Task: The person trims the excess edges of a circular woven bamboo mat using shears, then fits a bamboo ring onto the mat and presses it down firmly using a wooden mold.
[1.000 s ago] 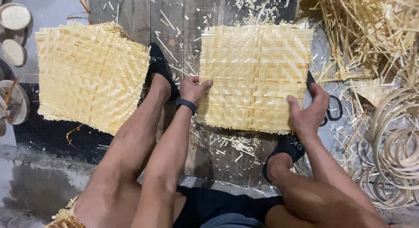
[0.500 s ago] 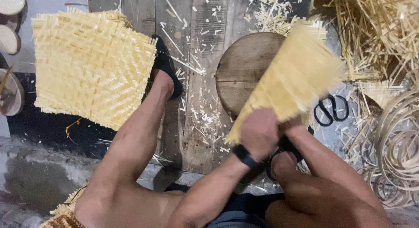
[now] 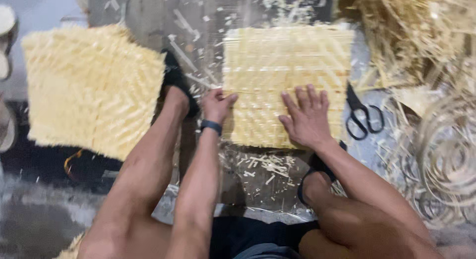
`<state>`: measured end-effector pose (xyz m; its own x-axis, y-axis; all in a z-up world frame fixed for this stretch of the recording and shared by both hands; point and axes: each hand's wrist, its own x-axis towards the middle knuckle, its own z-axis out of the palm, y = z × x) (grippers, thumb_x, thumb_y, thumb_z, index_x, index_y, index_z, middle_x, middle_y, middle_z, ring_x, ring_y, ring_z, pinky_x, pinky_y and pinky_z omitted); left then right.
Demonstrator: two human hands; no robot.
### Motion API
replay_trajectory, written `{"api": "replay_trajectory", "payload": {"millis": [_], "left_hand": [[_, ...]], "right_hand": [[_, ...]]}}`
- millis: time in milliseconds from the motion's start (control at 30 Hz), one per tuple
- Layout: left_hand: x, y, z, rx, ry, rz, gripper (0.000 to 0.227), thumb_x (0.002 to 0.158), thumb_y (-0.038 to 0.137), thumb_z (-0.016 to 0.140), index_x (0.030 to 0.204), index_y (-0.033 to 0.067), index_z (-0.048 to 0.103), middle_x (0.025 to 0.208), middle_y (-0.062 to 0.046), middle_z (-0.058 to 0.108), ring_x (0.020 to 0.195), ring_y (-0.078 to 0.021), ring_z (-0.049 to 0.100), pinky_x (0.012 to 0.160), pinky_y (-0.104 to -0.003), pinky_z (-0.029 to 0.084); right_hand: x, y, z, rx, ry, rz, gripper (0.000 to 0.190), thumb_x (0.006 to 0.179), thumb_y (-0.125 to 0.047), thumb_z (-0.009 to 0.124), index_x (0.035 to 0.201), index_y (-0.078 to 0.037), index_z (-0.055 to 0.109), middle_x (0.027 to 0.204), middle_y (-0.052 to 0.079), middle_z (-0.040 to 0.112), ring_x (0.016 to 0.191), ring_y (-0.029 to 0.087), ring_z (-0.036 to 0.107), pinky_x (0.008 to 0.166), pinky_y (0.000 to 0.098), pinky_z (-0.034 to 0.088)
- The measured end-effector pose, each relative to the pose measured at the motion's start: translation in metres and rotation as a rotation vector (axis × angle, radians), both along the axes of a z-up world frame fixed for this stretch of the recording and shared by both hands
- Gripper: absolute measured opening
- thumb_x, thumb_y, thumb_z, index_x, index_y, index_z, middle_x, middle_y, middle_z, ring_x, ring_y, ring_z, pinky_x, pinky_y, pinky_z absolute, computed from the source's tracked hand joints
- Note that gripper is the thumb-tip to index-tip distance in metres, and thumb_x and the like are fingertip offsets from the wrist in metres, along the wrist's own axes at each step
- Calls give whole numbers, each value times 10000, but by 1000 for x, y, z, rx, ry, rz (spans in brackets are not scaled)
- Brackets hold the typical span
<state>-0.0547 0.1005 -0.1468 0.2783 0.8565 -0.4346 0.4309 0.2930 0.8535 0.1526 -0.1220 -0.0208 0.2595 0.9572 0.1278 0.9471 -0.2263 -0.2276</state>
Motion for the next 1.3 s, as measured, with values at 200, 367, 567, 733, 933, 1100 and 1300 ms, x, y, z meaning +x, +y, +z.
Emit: {"api": "replay_trajectory", "payload": {"millis": [200, 367, 567, 733, 933, 1100, 1300], "left_hand": [[-19, 14, -11, -80, 4, -6, 454, 725, 155, 957, 1049, -20, 690, 857, -35, 692, 714, -109, 634, 647, -290, 549], [-14, 9, 4, 70, -5, -24, 687, 725, 210, 943, 1283, -43, 633, 983, -67, 701, 810, -119, 632, 699, -282, 529], [-6, 0, 42, 410, 357, -37, 859, 740, 305, 951, 1375, -73, 513, 1248, -204, 622, 1059, -276, 611, 934, -402, 519], [15, -9, 95, 927, 327, -77, 815, 875, 240, 958, 1430, -119, 482, 1350, -273, 558, 1233, -362, 559, 1063, -491, 459], [113, -39, 193, 92, -300, -332, 668, 1015, 447, 667, 1442, -59, 577, 1337, -192, 675, 1207, -268, 649, 997, -357, 564], [138, -44, 239, -711, -663, -154, 541, 918, 544, 489, 1133, 64, 614, 948, -117, 752, 792, -207, 727, 673, -326, 605], [83, -37, 237, -689, -812, -1, 318, 1025, 356, 641, 1084, 44, 631, 561, 45, 425, 458, -64, 348, 379, -224, 244]], "right_hand": [[57, -51, -9, 306, 382, -219, 589, 911, -258, 732, 1433, -60, 544, 1452, 194, 536, 1424, 369, 447, 1206, 522, 324], [150, -189, -21, 314, 44, -888, 510, 884, -200, 801, 1314, 4, 620, 1299, 230, 606, 1260, 421, 528, 1104, 506, 407], [164, -323, -43, -222, 261, -1088, 297, 968, -321, 765, 1048, -35, 749, 1029, 187, 672, 925, 350, 660, 846, 498, 531], [140, -331, 13, -142, 253, -1250, 213, 1097, -253, 681, 1008, -64, 723, 855, 90, 693, 726, 260, 656, 619, 436, 552], [113, -274, 138, 32, -84, -386, 163, 906, 15, 677, 993, -106, 743, 916, 53, 740, 851, 204, 694, 736, 371, 579], [115, -191, 199, -61, -338, 393, 570, 579, -181, 803, 1133, -63, 731, 1135, 140, 698, 1129, 332, 648, 1032, 477, 534], [137, -130, 238, 267, -121, 6, 639, 814, -313, 680, 1344, 30, 578, 1275, 321, 576, 1200, 435, 566, 978, 491, 525]]}}
